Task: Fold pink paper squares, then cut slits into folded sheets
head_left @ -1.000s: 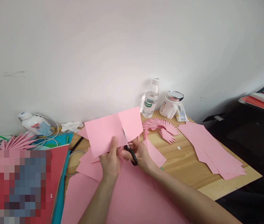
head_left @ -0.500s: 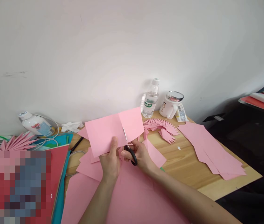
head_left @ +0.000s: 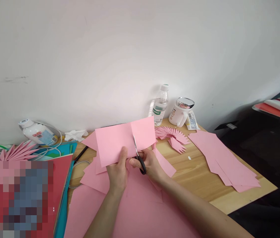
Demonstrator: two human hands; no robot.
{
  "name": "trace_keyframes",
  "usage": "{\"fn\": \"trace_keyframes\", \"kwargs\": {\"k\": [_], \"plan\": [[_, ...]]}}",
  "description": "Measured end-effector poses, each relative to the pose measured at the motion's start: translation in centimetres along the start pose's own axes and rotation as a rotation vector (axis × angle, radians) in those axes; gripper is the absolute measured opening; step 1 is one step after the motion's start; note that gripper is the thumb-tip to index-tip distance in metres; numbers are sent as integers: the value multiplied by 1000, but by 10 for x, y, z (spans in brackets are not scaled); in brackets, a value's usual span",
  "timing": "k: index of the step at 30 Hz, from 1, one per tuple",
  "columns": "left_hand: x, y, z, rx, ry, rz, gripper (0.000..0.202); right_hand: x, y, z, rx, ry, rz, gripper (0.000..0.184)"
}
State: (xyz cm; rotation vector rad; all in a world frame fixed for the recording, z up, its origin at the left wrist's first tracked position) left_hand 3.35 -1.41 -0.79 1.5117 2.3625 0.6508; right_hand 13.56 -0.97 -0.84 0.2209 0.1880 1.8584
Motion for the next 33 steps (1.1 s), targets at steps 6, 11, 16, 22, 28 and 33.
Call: {"fn": "trace_keyframes", "kwargs": {"k": [6, 11, 16, 22, 28, 33], "plan": [[0, -2, 2, 43, -8, -7, 42, 0, -1, -1, 10, 10, -22, 43], [0, 0, 0, 42, -6, 15, 45, 0, 0, -2, -3, 18, -59, 45], [0, 0, 0, 56, -18, 3, 41, 0, -1, -5, -11, 13, -54, 42], [0, -1, 0, 43, -43, 5, 38, 1, -1, -4, -34, 20, -64, 39], [0, 0, -1, -35, -62, 14, 38, 1, -1, -4, -59, 33, -79, 42], [0, 0, -1, -12, -61, 17, 40, 0, -2, -3, -82, 46, -77, 37]]}}
Point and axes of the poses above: each hand's wrist, its own x-axis towards the middle knuckle, its own y-axis out of the palm, z = x × y, the point moved 1 cm from there along x, towards the middle knuckle, and after that the axes turned 3 degrees about -x, right-handed, at the moved point
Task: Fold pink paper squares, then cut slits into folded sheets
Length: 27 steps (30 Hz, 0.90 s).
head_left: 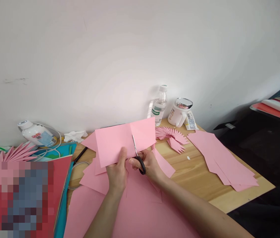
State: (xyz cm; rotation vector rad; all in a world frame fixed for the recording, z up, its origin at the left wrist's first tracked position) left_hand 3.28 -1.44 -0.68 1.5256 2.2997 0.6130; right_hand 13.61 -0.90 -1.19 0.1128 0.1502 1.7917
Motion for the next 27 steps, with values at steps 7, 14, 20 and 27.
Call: {"fn": "trace_keyframes", "kwargs": {"k": [7, 14, 20, 27], "plan": [[0, -1, 2, 38, 30, 1, 47, -1, 0, -2, -39, -2, 1, 33], [1, 0, 0, 30, 53, -25, 43, 0, -1, 1, 3, 11, 62, 38], [4, 4, -9, -134, -66, 7, 40, -2, 1, 3, 40, 51, 68, 44], [10, 2, -11, -206, -164, 50, 33, -2, 2, 1, 72, 40, 82, 41]]}}
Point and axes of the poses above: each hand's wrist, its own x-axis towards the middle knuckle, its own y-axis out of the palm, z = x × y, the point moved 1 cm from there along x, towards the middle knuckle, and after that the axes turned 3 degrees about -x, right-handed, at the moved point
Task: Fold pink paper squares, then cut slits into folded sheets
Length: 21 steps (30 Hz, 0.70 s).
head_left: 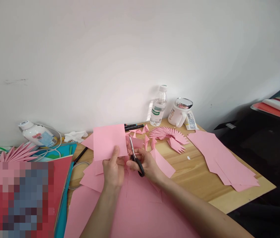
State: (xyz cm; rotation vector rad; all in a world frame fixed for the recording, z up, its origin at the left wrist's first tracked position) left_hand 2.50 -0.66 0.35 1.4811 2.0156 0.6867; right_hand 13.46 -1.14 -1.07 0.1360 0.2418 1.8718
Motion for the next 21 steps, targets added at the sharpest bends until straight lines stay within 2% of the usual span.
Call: {"fn": "trace_keyframes", "kwargs": {"k": [2, 4, 5, 8, 10, 11, 14, 18, 19, 21], "plan": [[2, -1, -2, 6, -8, -6, 29, -2, 1, 3, -21, -43, 52, 38], [3, -3, -5, 3, 12, -67, 24, -5, 2, 7, -34, -146, 31, 36], [4, -4, -7, -10, 30, -111, 21, -6, 1, 10, -36, -205, -33, 34], [7, -5, -12, -105, 46, -179, 19, -5, -4, 14, -45, -328, -361, 24], [9, -5, -14, -179, -47, -148, 18, 0, -9, 13, -57, -330, -514, 20], [9, -6, -15, -204, -96, -142, 17, 3, -11, 11, -44, -315, -533, 20], [9, -10, -17, -199, -227, -131, 19, 8, -14, 6, -18, -244, -482, 26], [9, -15, -17, -162, -394, 58, 29, 8, -11, 1, -5, -101, -312, 32], [9, -16, -17, -172, -425, 69, 30, 7, -10, 0, 19, -84, -291, 34], [10, -15, -17, -207, -434, 17, 30, 8, -11, -2, 68, -81, -297, 37]]}}
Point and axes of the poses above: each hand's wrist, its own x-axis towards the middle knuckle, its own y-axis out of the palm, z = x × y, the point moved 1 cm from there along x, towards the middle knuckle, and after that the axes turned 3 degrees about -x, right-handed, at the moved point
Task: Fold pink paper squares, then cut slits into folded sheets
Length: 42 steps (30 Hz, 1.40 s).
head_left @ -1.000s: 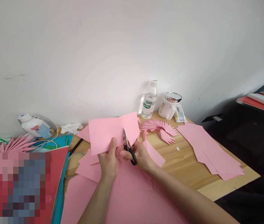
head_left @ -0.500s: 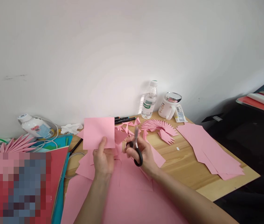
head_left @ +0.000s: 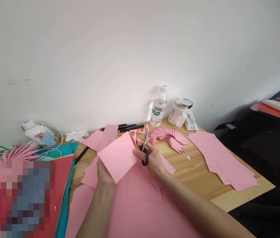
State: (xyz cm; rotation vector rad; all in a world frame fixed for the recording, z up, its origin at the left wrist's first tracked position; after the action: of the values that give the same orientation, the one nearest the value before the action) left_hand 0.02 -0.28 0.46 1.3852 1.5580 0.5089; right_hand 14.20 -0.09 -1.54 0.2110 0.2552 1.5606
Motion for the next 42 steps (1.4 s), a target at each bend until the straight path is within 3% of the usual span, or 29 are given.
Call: {"fn": "trace_keyframes", "kwargs": {"k": [4, 7, 11, 17, 20, 22, 26, 29, 33, 38, 42], "plan": [[2, 5, -6, -112, 196, -136, 28, 5, -4, -2, 54, -49, -90, 37], [2, 8, -13, -173, 275, -150, 29, 7, -7, -1, 57, -74, -112, 35], [4, 7, -16, -180, 294, -95, 31, 6, -7, 2, 74, -123, -140, 33], [10, 3, -6, -91, 301, -190, 11, 9, -8, 3, 130, -197, -284, 35], [13, 2, 0, -7, 249, -222, 13, 11, -10, 1, 160, -197, -319, 35], [12, 1, 4, 83, 206, -165, 19, 12, -11, 1, 168, -201, -345, 34], [7, 2, 12, 324, 182, 124, 54, 13, -11, 2, 195, -217, -409, 36], [4, 2, 18, 548, 307, 210, 51, 13, -11, 1, 208, -219, -402, 36], [4, -2, 18, 683, 481, 35, 24, 12, -11, 0, 195, -190, -319, 35], [5, -5, 11, 791, 488, -64, 17, 12, -12, 6, 163, -229, -327, 30], [5, -1, 8, 583, 486, -59, 18, 12, -11, 7, 174, -235, -315, 29]]}}
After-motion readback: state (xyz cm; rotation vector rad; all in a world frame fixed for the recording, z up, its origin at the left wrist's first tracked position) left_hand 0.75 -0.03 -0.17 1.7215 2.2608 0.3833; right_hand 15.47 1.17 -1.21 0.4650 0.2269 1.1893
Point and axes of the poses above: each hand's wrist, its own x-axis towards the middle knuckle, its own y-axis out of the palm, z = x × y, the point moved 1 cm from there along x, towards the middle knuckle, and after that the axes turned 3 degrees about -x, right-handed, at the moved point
